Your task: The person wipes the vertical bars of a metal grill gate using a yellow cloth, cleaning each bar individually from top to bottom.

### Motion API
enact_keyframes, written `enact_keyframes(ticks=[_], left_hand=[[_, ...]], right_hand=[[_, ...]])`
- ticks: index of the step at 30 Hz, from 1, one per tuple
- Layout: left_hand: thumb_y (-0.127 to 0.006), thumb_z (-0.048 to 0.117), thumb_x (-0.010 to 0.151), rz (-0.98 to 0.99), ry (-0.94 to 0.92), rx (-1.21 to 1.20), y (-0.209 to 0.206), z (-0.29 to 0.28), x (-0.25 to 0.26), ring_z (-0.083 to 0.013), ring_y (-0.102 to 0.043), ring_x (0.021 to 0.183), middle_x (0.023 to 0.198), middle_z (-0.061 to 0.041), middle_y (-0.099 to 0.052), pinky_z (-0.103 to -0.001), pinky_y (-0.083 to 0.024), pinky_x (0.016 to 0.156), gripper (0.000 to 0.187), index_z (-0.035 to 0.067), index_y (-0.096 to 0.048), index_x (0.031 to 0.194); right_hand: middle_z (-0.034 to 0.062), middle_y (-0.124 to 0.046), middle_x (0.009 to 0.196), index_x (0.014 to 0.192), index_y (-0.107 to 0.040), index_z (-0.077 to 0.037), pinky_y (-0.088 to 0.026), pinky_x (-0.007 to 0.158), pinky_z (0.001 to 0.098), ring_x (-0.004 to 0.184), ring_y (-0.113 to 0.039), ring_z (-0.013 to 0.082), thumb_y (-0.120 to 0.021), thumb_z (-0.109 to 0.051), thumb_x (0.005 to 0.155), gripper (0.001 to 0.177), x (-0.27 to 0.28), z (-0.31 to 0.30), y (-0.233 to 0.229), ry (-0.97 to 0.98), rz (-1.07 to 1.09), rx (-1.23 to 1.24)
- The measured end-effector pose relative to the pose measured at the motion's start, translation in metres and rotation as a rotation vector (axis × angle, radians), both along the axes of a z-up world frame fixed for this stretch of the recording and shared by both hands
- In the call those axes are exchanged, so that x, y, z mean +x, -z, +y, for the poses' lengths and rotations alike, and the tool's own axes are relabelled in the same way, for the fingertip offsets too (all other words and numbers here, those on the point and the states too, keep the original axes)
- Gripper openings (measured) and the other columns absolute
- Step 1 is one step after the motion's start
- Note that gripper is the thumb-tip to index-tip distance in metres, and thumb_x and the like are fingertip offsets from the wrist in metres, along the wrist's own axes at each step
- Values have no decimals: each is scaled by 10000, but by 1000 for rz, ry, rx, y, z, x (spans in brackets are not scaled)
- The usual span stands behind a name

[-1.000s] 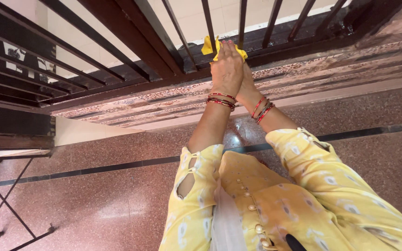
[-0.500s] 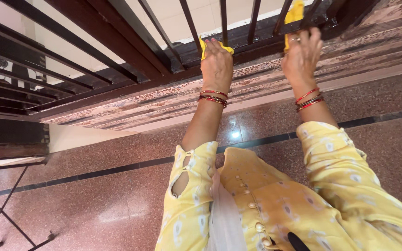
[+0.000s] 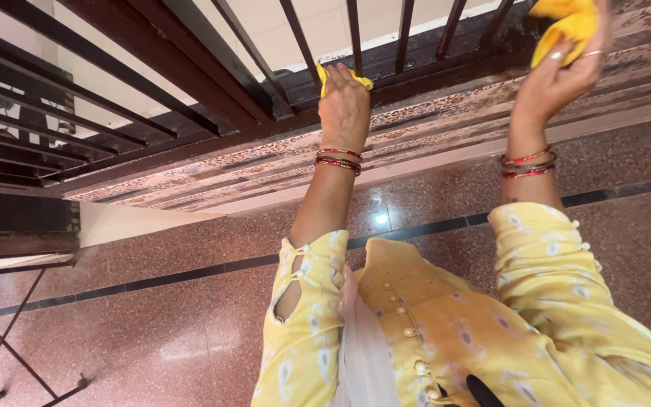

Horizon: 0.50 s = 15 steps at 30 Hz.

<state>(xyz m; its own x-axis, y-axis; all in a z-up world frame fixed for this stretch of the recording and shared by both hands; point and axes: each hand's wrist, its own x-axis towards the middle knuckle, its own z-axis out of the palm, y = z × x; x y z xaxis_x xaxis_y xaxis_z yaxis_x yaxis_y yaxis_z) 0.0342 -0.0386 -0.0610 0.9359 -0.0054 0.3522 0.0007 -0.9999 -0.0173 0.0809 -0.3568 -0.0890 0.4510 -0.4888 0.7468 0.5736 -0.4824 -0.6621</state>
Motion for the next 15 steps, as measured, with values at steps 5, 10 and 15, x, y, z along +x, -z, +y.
enact_keyframes(ticks=[5,10,15], left_hand=[[-633,17,877,-18,6,28,-1,1,0,-337,-703,1105,1312,-360,-601,-323,-632,753,487,-136,-560,1333],[-637,17,864,-39,9,-27,2,2,3,-344,-701,1107,1304,-358,-603,-344,-633,744,490,-141,-568,1322],[-626,15,862,-68,6,-23,5,3,2,-335,-689,1156,1314,-335,-608,-335,-630,792,493,-133,-567,1329]], right_hand=[[209,-667,1248,1275,-600,25,-558,1053,501,1177,-720,323,-601,42,1032,243,26,1,-16,-15,47,-130],[185,-651,1103,1160,-643,60,-523,929,491,1044,-672,324,-603,0,1012,164,31,5,22,51,305,-257],[189,-663,1109,1188,-670,66,-496,915,491,1053,-642,344,-616,-17,1048,172,22,4,41,24,398,-265]])
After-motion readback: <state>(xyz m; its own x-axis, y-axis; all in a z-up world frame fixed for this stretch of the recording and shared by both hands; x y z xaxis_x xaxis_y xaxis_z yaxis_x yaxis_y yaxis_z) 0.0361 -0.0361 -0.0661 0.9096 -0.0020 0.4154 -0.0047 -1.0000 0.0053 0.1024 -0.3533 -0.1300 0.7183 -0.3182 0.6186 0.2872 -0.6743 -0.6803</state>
